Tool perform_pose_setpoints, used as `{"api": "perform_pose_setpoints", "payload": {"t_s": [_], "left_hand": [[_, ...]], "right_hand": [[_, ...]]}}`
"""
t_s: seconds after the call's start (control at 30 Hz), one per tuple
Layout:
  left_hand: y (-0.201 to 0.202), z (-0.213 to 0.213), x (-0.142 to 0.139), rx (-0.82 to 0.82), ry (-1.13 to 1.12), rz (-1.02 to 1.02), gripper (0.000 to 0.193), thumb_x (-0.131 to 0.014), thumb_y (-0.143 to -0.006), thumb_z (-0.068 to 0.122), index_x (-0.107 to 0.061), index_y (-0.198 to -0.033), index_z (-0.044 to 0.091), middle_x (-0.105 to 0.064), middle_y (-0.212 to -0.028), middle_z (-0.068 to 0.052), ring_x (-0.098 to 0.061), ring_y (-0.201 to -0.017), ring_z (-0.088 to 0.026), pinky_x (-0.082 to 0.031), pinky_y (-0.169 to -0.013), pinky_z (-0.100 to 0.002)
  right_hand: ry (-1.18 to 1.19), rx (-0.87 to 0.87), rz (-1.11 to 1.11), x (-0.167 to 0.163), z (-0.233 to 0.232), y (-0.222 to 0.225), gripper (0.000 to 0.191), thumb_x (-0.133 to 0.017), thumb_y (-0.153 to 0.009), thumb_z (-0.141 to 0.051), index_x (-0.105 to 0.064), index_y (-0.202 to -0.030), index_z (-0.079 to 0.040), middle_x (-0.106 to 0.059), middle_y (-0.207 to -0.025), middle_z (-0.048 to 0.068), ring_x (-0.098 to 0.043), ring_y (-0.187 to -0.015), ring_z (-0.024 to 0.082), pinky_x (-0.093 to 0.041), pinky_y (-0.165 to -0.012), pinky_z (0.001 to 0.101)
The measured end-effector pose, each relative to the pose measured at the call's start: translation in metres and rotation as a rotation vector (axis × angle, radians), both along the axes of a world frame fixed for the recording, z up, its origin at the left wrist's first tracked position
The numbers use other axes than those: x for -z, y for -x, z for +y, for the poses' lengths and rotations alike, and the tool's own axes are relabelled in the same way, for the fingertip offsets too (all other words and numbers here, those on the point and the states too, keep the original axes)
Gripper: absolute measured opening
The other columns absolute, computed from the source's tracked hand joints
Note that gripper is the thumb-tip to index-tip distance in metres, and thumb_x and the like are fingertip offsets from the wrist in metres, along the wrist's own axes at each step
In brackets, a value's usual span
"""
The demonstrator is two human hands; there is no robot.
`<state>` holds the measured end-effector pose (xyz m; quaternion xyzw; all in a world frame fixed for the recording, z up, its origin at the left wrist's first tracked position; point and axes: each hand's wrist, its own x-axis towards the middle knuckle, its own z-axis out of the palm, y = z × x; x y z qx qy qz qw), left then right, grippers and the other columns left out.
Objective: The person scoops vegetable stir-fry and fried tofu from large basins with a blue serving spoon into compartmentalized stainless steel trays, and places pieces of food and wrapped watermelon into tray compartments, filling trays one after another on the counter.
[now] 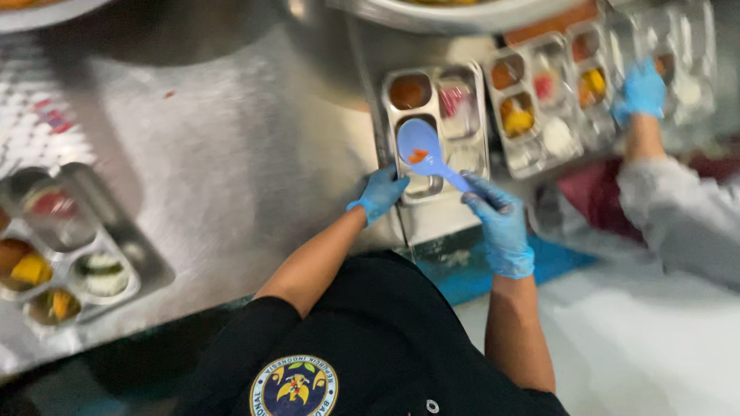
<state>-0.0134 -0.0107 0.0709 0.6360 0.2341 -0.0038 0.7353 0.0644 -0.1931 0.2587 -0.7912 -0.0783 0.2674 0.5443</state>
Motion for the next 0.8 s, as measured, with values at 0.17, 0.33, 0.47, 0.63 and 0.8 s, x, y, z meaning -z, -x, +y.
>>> {"api": "perform_pose_setpoints", "payload": {"t_s": [0.17,0.33,0.47,0.63,0.8], "left_hand": [[0.125,0.087,-0.009,-0.185,0.003,0.223,0.035,-0.066,-0.094,0.031,-0.065,-0.104,-0.002,-0.063,-0.094,-0.018,-0.063,-0.080,-0.022,-0.059,-0.070,-0.045],[0.270,0.134,-0.006,-0.547,-0.269,0.223,0.028,-0.072,-0.090,0.027,-0.060,-0.098,0.002,-0.055,-0.083,-0.006,-0.052,-0.076,-0.016,-0.048,-0.072,-0.036],[0.345,0.121,-0.003,-0.934,-0.140,0.270,0.030,-0.072,-0.098,0.020,-0.051,-0.084,0.004,-0.043,-0.081,-0.005,-0.041,-0.077,-0.014,-0.043,-0.068,-0.032],[0.357,0.091,-0.003,-1.277,0.581,0.127,0.020,-0.060,-0.099,0.023,-0.057,-0.100,0.003,-0.068,-0.085,-0.012,-0.069,-0.067,-0.025,-0.058,-0.061,-0.039],[0.346,0.101,0.001,-1.209,0.654,0.050,0.035,-0.050,-0.105,0.026,-0.062,-0.117,-0.004,-0.074,-0.096,-0.017,-0.075,-0.074,-0.027,-0.063,-0.066,-0.040]], "right_hand": [[-0.065,-0.243,-0.119,-0.025,0.141,-0.048,0.038,-0.072,-0.094,-0.004,-0.069,-0.131,0.000,-0.073,-0.117,0.004,-0.066,-0.101,0.008,-0.053,-0.091,0.0231],[0.285,-0.609,-1.145,-0.025,0.351,-0.081,0.033,-0.076,-0.100,-0.022,-0.077,-0.132,-0.022,-0.068,-0.105,0.019,-0.063,-0.097,0.038,-0.045,-0.089,0.0535],[0.248,-0.648,-1.627,0.000,0.511,-0.086,0.037,-0.069,-0.095,-0.021,-0.073,-0.132,-0.025,-0.066,-0.122,0.013,-0.057,-0.117,0.038,-0.036,-0.094,0.0616],[0.227,-0.846,-1.554,0.027,0.603,-0.042,0.033,-0.073,-0.094,-0.025,-0.075,-0.127,-0.025,-0.067,-0.109,0.012,-0.060,-0.108,0.035,-0.038,-0.091,0.0611],[0.090,-0.970,-1.227,0.030,0.608,-0.027,0.029,-0.076,-0.095,-0.028,-0.080,-0.123,-0.021,-0.072,-0.100,0.014,-0.067,-0.096,0.035,-0.042,-0.086,0.0553]]}}
